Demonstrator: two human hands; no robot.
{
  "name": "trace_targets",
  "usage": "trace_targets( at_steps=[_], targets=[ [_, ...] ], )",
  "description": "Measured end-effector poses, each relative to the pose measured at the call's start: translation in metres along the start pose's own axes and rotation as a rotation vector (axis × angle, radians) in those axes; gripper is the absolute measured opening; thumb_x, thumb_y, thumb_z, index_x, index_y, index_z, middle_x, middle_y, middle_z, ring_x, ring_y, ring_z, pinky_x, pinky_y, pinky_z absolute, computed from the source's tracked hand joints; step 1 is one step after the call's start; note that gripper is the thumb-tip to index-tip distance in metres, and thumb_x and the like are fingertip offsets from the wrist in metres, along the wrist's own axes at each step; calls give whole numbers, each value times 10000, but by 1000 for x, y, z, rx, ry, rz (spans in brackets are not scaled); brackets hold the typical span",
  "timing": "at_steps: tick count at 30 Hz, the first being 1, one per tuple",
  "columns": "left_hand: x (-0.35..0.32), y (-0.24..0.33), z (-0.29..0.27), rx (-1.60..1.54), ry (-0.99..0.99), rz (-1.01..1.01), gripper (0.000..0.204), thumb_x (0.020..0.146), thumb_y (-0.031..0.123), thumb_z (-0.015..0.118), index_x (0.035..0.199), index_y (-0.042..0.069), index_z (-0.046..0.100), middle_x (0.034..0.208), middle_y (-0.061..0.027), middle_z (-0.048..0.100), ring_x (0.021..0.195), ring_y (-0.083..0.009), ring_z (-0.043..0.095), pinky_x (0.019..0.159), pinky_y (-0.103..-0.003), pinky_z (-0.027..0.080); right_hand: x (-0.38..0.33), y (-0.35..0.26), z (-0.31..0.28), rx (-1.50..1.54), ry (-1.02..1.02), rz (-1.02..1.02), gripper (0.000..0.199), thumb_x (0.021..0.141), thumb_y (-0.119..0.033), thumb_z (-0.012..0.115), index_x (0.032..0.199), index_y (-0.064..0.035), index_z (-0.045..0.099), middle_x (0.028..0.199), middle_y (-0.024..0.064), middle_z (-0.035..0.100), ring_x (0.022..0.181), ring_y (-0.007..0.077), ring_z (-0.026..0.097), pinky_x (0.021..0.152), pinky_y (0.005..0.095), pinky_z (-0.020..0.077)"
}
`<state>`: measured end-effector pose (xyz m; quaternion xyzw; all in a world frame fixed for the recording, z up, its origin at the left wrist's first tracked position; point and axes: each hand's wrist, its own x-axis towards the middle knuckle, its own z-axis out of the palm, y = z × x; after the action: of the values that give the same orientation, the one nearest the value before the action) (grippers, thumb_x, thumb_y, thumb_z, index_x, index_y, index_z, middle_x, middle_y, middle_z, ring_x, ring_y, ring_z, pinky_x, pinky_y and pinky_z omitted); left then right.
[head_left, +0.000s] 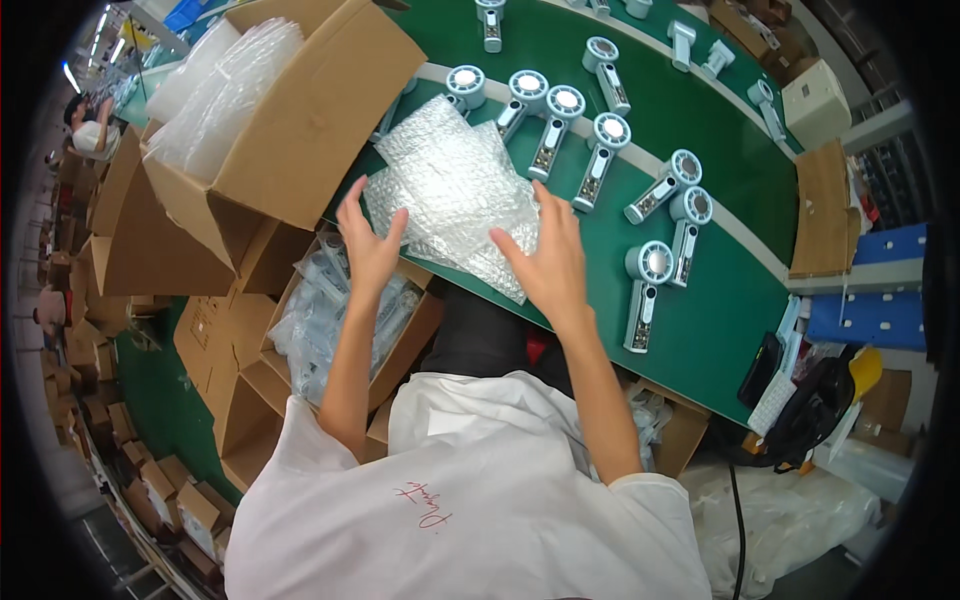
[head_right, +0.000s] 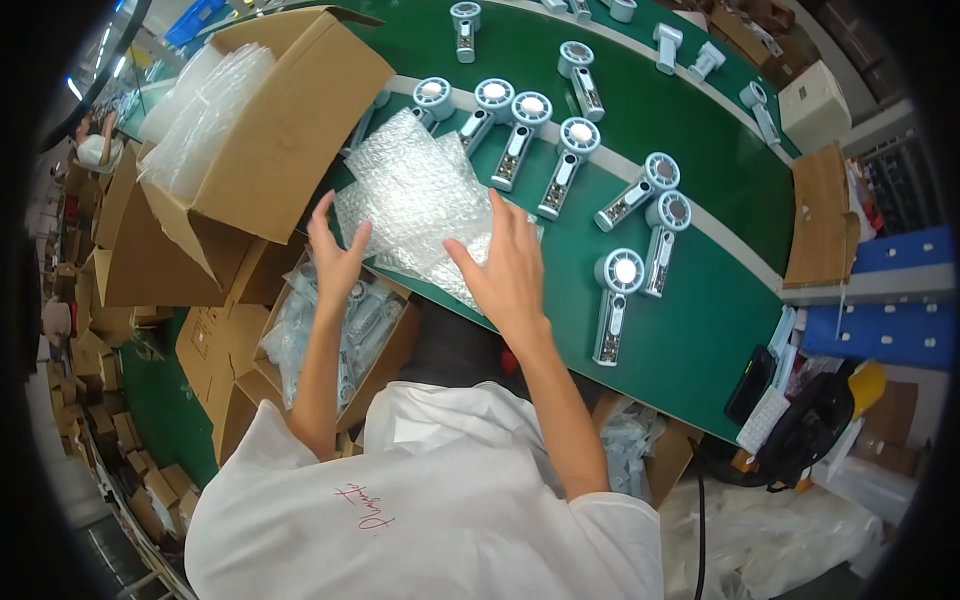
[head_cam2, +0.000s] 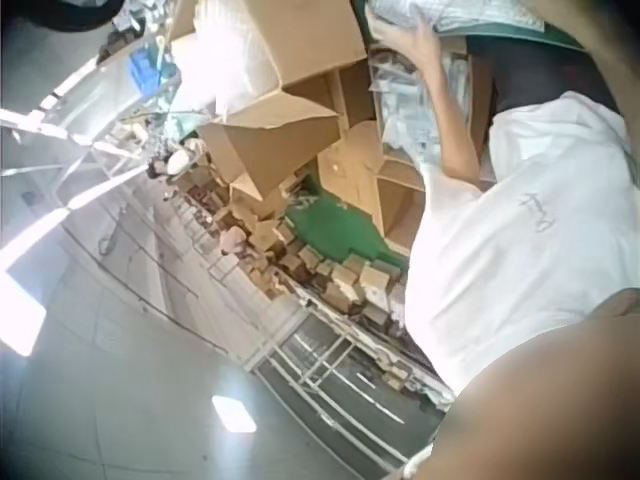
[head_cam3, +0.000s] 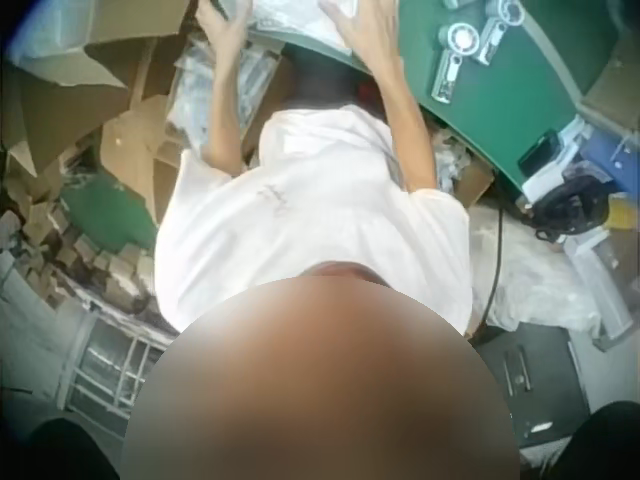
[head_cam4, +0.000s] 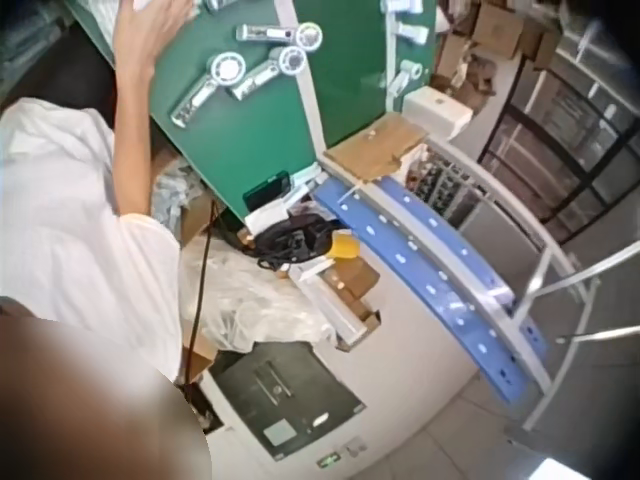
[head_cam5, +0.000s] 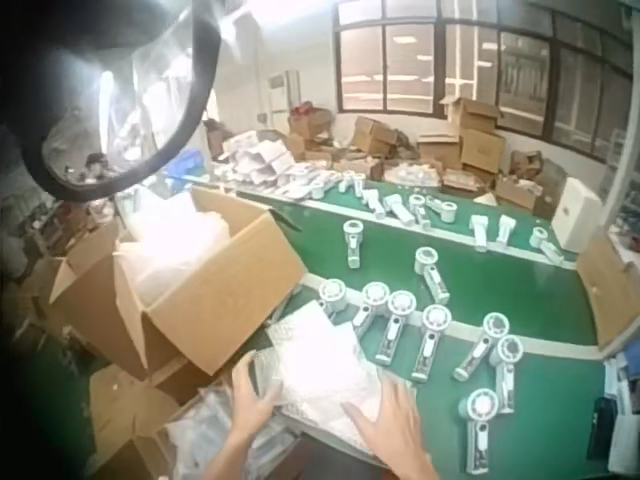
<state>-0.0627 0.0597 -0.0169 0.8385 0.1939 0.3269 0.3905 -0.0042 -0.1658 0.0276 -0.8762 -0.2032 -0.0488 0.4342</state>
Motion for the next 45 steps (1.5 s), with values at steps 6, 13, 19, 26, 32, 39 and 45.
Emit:
trace_targets(
  at_steps=[6,13,19,26,32,39,45],
  targets=[
    [2,6,-7,-190,-99,-393,496,862,94,666,1328,5,522,1178,-160,602,1029,-266,582,950,-358,457,12,22,17,91,-45,83,460,844,-124,715,1254,18,562,1153,158,616,922,289,623,824,357,510],
    [24,-8,-25,-449,-387,-363,459,868,95,662,1305,2,557,1138,-142,618,947,-237,589,871,-349,483,-24,-2,-96,731,-63,437,298,921,23,593,1219,27,598,1038,98,655,840,147,595,754,253,504],
    [35,26,1,2,-456,-111,433,880,121,668,1290,15,579,1161,-146,595,1006,-249,569,920,-356,456,-44,19,-127,727,-2,550,313,942,17,574,1255,10,583,1015,77,654,825,107,590,743,206,483],
    [10,31,28,93,-301,-13,422,899,161,678,1287,23,585,1212,-162,567,1081,-283,545,996,-364,413,-61,32,-116,724,62,609,296,962,5,558,1258,-6,560,959,43,649,782,71,560,712,173,441],
    [-10,86,-3,-229,-306,-185,445,915,148,662,1323,5,555,1257,-169,586,1098,-280,570,989,-365,442,-66,38,-123,862,101,479,227,967,-4,555,1194,-11,572,928,28,631,734,53,520,681,157,411],
    [-26,108,17,-586,-732,-385,417,965,117,615,1355,-1,529,1226,-146,631,1070,-206,608,934,-299,483,-59,46,-136,966,-9,452,192,964,-1,547,1153,-11,579,919,25,619,738,61,507,692,168,405],
    [-8,109,43,-632,-977,-452,420,941,84,637,1341,-7,545,1136,-128,673,1025,-169,635,910,-277,499,-67,54,-144,1034,-18,385,237,957,12,536,1187,-6,586,989,46,619,772,79,520,709,183,417]
  ],
)
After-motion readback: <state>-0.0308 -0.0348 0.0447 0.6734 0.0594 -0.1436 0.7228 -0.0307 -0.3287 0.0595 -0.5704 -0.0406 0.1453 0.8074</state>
